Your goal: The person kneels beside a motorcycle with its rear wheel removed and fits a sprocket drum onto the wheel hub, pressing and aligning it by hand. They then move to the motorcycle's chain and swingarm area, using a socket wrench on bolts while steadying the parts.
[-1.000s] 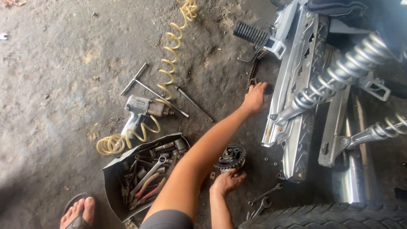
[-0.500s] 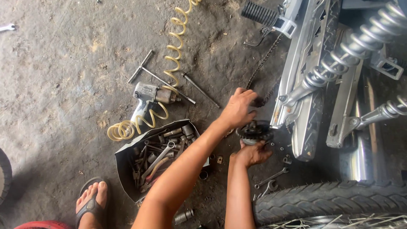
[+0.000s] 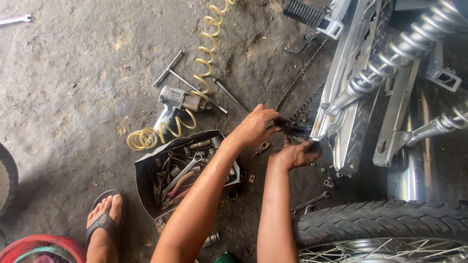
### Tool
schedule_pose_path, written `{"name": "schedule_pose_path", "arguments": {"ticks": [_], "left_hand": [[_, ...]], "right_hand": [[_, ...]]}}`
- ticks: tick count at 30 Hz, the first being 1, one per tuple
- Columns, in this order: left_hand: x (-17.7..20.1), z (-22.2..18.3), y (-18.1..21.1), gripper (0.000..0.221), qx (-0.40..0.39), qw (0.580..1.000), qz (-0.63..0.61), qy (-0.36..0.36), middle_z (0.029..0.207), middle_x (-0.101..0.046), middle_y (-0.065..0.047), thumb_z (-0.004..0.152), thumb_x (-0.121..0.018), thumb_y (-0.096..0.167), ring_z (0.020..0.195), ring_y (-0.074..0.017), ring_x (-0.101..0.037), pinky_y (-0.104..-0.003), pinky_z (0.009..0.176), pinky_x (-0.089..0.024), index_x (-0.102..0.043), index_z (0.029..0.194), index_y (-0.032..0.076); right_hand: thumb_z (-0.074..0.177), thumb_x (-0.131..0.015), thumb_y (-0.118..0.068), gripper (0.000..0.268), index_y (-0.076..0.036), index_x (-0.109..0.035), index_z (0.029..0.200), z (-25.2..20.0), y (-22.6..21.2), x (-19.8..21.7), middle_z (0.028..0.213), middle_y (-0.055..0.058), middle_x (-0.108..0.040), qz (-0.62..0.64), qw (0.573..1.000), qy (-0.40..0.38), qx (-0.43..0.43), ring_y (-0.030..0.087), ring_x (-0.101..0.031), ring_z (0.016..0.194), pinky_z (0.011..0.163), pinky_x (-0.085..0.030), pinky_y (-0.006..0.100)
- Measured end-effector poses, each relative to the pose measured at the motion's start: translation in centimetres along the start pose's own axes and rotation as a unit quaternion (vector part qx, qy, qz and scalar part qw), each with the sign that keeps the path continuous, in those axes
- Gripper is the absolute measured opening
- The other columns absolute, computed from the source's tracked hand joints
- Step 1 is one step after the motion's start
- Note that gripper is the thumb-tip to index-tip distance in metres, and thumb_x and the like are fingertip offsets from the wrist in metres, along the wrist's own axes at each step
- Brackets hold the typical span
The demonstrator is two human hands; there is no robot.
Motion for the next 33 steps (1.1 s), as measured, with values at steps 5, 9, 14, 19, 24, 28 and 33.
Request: {"name": "schedule_pose_path", "arguments": {"ticks": [5, 9, 14, 19, 24, 28, 33], "left_hand": [[-0.1, -0.1, 0.5, 0.027, 0.011, 1.0, -0.007, -0.007, 0.105, -0.072, -0.01, 0.085, -0.076, 0.016, 0.101, -0.0342, -0.06, -0.043, 0.092, -0.046, -0.073, 0.111, 0.009], [-0.4, 0.0, 0.2, 0.028, 0.002, 0.999, -0.023, -0.022, 0.109, -0.073, -0.009, 0.086, -0.076, 0.017, 0.102, -0.0325, -0.061, -0.042, 0.094, -0.047, -0.073, 0.113, 0.009], [-0.8, -0.1, -0.1, 0.032, -0.001, 0.999, -0.016, -0.029, 0.11, -0.073, -0.01, 0.085, -0.078, 0.02, 0.101, -0.0335, -0.06, -0.043, 0.093, -0.047, -0.074, 0.115, 0.009], [-1.6, 0.0, -1.0, 0.032, 0.014, 0.999, -0.014, -0.025, 0.107, -0.074, -0.01, 0.083, -0.079, 0.023, 0.101, -0.0341, -0.06, -0.043, 0.092, -0.048, -0.075, 0.112, 0.009], [-2.2, 0.0, -2.3, 0.032, -0.017, 1.0, -0.009, -0.002, 0.104, -0.074, -0.01, 0.081, -0.079, 0.021, 0.1, -0.0337, -0.063, -0.044, 0.093, -0.048, -0.077, 0.111, 0.01], [-2.7, -0.3, -2.7, 0.035, 0.002, 1.0, -0.015, 0.001, 0.103, -0.074, -0.011, 0.082, -0.079, 0.02, 0.099, -0.0335, -0.063, -0.043, 0.093, -0.049, -0.076, 0.116, 0.011], [-3.0, 0.0, -2.6, 0.05, -0.026, 0.994, -0.106, 0.018, 0.111, -0.073, -0.014, 0.085, -0.078, 0.018, 0.105, -0.0309, -0.065, -0.042, 0.097, -0.049, -0.068, 0.133, 0.011]], "right_hand": [[0.104, -0.054, -0.016, 0.044, -0.008, -0.04, 0.145, 0.6, -0.1, -0.3, 0.145, 0.017, -0.054, 0.005, 0.998, -0.06, 0.02, 0.034, -0.065, 0.116, 0.078, -0.065, 0.048], [0.1, -0.057, -0.013, 0.059, -0.02, -0.029, 0.152, 1.8, 0.5, -0.3, 0.143, 0.014, -0.055, -0.043, 0.998, -0.055, -0.009, 0.03, -0.064, 0.116, 0.077, -0.063, 0.043], [0.1, -0.058, -0.015, 0.057, -0.017, -0.033, 0.151, 0.3, -1.4, -1.2, 0.144, 0.012, -0.053, -0.062, 0.996, -0.061, -0.013, 0.028, -0.062, 0.117, 0.077, -0.062, 0.042], [0.104, -0.061, -0.016, 0.043, -0.009, -0.046, 0.143, 0.5, -0.7, -1.5, 0.142, 0.013, -0.057, -0.098, 0.988, -0.116, 0.017, 0.027, -0.064, 0.114, 0.077, -0.06, 0.042], [0.103, -0.056, -0.013, 0.033, -0.008, -0.053, 0.136, 0.6, 0.8, -1.6, 0.128, 0.009, -0.066, -0.11, 0.983, -0.147, 0.019, 0.022, -0.068, 0.101, 0.072, -0.058, 0.041], [0.103, -0.055, -0.012, 0.033, -0.006, -0.054, 0.136, 1.5, 1.8, -1.3, 0.127, 0.01, -0.068, -0.136, 0.98, -0.142, 0.017, 0.021, -0.067, 0.101, 0.074, -0.054, 0.039], [0.102, -0.058, -0.008, 0.031, 0.008, -0.058, 0.129, 1.2, 0.4, -1.8, 0.123, 0.02, -0.069, -0.197, 0.963, -0.146, 0.107, 0.025, -0.069, 0.104, 0.09, -0.056, 0.037]]}}
Point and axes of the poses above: each hand's wrist, its own z-axis towards the middle knuckle, its own x-axis out of the back of the hand, y = z × x, the point moved 4 cm from there along z, towards the middle knuckle
